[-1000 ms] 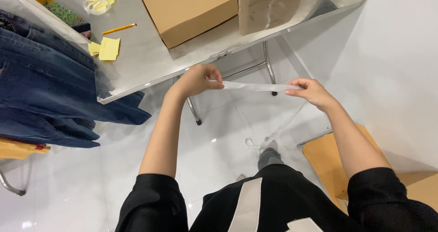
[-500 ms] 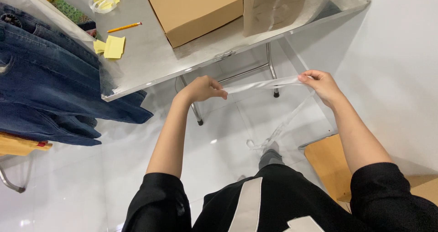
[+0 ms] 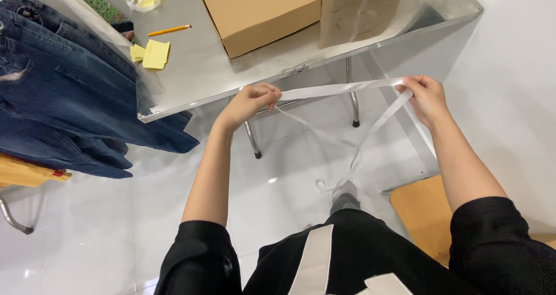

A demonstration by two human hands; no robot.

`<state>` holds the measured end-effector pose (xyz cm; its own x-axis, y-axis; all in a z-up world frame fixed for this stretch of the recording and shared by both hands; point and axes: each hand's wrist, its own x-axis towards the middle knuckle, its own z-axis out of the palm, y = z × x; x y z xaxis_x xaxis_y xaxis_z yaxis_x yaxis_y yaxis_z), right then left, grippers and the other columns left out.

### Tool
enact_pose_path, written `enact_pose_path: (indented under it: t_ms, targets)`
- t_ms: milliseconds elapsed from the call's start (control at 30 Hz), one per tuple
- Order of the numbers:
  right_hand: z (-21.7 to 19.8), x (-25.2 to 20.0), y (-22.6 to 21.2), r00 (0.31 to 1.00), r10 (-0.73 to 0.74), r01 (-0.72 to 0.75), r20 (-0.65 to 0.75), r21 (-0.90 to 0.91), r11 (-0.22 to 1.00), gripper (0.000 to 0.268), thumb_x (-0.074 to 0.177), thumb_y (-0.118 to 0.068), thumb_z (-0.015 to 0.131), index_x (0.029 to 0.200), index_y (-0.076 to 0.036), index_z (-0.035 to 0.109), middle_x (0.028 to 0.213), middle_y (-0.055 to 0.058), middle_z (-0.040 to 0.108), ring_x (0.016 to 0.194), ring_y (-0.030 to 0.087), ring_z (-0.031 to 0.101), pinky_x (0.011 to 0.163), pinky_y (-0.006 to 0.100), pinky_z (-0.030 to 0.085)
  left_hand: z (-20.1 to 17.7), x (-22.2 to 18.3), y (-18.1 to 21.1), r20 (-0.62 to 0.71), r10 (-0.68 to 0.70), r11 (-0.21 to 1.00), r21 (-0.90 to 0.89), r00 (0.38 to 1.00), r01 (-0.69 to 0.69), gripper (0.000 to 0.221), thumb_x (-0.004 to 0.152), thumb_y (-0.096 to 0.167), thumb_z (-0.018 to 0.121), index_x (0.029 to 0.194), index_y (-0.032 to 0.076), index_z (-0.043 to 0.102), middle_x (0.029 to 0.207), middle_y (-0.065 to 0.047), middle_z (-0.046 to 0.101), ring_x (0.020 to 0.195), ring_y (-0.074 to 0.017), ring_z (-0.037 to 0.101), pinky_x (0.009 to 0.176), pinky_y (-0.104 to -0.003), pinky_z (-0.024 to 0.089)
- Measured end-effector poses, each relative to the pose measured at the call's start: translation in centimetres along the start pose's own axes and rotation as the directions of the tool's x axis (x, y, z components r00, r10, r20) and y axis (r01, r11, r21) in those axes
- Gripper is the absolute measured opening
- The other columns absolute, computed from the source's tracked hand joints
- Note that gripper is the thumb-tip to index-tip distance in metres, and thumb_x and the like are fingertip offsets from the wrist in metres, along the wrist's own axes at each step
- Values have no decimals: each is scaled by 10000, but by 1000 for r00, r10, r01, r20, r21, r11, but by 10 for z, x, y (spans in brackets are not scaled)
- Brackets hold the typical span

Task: The person wraps a folded dark garment in a clear plastic bag on a metal table, places it into a cardboard box, closes the box, and secures it by tying a white ribbon around it.

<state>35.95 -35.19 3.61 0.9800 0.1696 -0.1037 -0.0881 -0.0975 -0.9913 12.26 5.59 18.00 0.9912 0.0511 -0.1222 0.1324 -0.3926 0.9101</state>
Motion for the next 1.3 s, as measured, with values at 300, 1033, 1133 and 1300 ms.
enact_pose_path:
  t_ms: [300,1033,1133,1300]
  targets:
    - [18,15,27,992,50,-66,112,145,987,90,1069,-194,674,1007,-145,630,777,-51,520,675,44,491,641,186,398,-2,-7,3,-159,48,970,-229,986,-84,312,1080,352,609,833,182,698,686,46,565,750,-83,490,768,-221,416]
    - [37,-6,6,954,29,26,297,-181,983,160,1047,-271,816,975,-152,736,705,-54,498,700,26,447,701,186,375,-60,-54,-52,-339,49,992,124,939,-7,79,949,215,798,973,140,807,722,-10,703,662,-84,425,643,-236,379]
    - [27,17,-6,981,-22,82,192,-313,946,197,993,-431,856,1021,-254,776,755,-174,547,710,21,359,703,200,302,-75,-66,-43,-279,-128,967,178,952,182,166,978,307,808,857,197,777,726,97,665,643,-22,392,610,-221,303]
    - [30,72,-43,962,-255,272,96,-283,920,141,1111,-352,877,1070,-247,794,945,-191,688,928,-46,568,915,175,442,-119,-66,-33,-420,-101,935,271,902,231,200,980,354,826,842,230,753,716,131,673,591,-24,330,579,-235,277]
